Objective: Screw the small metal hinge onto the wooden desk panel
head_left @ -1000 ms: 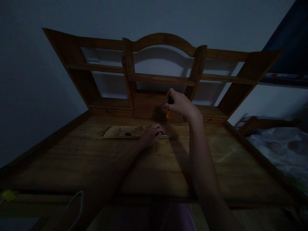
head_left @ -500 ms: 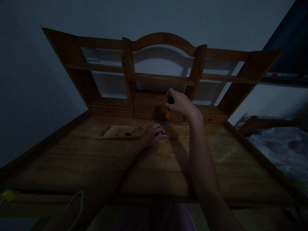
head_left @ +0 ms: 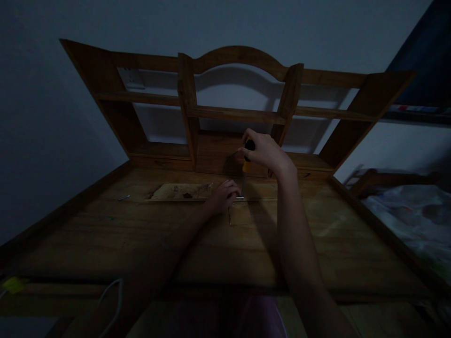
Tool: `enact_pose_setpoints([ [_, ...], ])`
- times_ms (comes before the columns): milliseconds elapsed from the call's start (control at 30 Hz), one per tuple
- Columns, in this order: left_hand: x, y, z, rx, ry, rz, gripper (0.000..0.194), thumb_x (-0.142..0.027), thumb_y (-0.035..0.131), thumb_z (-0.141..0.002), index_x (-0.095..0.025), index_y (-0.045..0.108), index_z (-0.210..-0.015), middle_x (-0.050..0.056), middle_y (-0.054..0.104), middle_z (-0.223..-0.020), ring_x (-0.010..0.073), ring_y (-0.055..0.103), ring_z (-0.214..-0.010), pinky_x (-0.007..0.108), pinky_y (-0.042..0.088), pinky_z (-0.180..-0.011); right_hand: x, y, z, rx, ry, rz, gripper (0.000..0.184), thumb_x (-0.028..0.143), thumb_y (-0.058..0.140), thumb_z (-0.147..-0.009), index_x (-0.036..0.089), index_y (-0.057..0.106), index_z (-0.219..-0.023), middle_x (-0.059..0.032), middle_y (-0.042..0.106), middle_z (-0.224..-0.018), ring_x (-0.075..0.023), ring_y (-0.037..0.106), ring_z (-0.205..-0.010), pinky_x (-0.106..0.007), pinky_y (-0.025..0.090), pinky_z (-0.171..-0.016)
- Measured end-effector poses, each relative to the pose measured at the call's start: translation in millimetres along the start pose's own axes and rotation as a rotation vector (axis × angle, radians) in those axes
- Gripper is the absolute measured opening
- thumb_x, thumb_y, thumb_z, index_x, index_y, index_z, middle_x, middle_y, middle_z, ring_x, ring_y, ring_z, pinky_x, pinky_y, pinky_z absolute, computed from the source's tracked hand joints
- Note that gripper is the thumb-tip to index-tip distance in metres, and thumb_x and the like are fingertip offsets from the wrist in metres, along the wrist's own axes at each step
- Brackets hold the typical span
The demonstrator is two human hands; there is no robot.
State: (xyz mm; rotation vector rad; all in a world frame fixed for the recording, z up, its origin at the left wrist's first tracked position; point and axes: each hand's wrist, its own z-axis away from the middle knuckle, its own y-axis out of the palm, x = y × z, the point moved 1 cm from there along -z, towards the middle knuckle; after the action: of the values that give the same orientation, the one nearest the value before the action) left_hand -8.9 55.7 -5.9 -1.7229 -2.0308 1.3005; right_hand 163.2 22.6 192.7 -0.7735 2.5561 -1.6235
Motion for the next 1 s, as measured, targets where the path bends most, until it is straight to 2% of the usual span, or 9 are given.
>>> enact_pose_setpoints([
  [100, 1.2, 0.4, 0.3, 0.007, -0.003, 0.007, 0.024, -0.008, 0.048, -0.093, -0.02, 0.069, -0.092, 0.006, 0.064, -0.099, 0.0203, 0.06, -0.1, 0.035, 0.05, -0.091, -1.4, 1.6, -1.3, -0.001, -0.011, 0.004, 0.022, 0.025, 0.058, -0.086, 0.022, 0.058, -0.108, -0.0107, 0.069, -0.108, -0.0285, 0.065, -0.102, -0.043, 0.047, -0.091],
  [267, 1.7, 0.4, 0.8, 0.022, -0.019, 0.01, 0.024, -0.008, 0.048, -0.093, -0.02, 0.069, -0.095, 0.006, 0.064, -0.102, 0.0206, 0.061, -0.102, 0.036, 0.05, -0.092, -4.0, 4.0, -3.2, 0.009, -0.019, -0.003, 0.026, 0.03, 0.06, -0.085, 0.021, 0.058, -0.11, -0.0126, 0.068, -0.112, -0.0295, 0.063, -0.104, -0.045, 0.047, -0.094],
  [500, -3.1, -2.1, -1.0, 0.04, -0.037, 0.008, 0.023, -0.009, 0.047, -0.092, -0.02, 0.067, -0.093, 0.006, 0.064, -0.1, 0.0209, 0.061, -0.101, 0.036, 0.051, -0.092, -3.5, 2.2, -2.4, -0.014, -0.027, 0.004, 0.021, 0.034, 0.064, -0.089, 0.023, 0.062, -0.107, -0.0078, 0.07, -0.103, -0.0263, 0.064, -0.098, -0.04, 0.047, -0.087],
  [600, -4.4, -3.0, -1.5, 0.044, -0.036, 0.006, 0.023, -0.009, 0.047, -0.093, -0.02, 0.067, -0.093, 0.006, 0.064, -0.101, 0.0209, 0.06, -0.101, 0.036, 0.05, -0.092, -4.1, 2.5, -2.8, 0.003, -0.024, 0.009, 0.023, 0.027, 0.061, -0.087, 0.024, 0.062, -0.109, -0.0083, 0.069, -0.111, -0.0263, 0.064, -0.104, -0.041, 0.046, -0.091],
  [767, -5.3, -3.1, -1.5, 0.043, -0.034, 0.007, 0.024, -0.009, 0.046, -0.093, -0.02, 0.067, -0.094, 0.006, 0.064, -0.1, 0.021, 0.06, -0.102, 0.037, 0.05, -0.093, -2.2, 2.7, -2.3, 0.017, -0.021, -0.027, 0.029, 0.029, 0.061, -0.085, 0.022, 0.059, -0.113, -0.0113, 0.067, -0.119, -0.0283, 0.063, -0.11, -0.043, 0.045, -0.097],
  [867, -5.9, -2.7, -1.7, 0.035, -0.035, 0.009, 0.023, -0.009, 0.046, -0.093, -0.02, 0.067, -0.093, 0.006, 0.064, -0.1, 0.0208, 0.06, -0.101, 0.037, 0.05, -0.093, 0.1, 2.1, -1.4, 0.018, -0.014, -0.03, 0.028, 0.029, 0.061, -0.086, 0.021, 0.058, -0.112, -0.0114, 0.068, -0.116, -0.0278, 0.063, -0.107, -0.042, 0.045, -0.095],
  [1000, -5.5, -1.8, -1.8, 0.032, -0.024, 0.016, 0.023, -0.009, 0.046, -0.093, -0.02, 0.066, -0.092, 0.006, 0.064, -0.099, 0.0208, 0.06, -0.101, 0.037, 0.05, -0.092, -0.1, 2.5, -2.0, -0.01, -0.018, -0.007, 0.024, 0.04, 0.063, -0.09, 0.022, 0.059, -0.105, -0.0091, 0.069, -0.103, -0.0262, 0.064, -0.096, -0.041, 0.047, -0.087],
])
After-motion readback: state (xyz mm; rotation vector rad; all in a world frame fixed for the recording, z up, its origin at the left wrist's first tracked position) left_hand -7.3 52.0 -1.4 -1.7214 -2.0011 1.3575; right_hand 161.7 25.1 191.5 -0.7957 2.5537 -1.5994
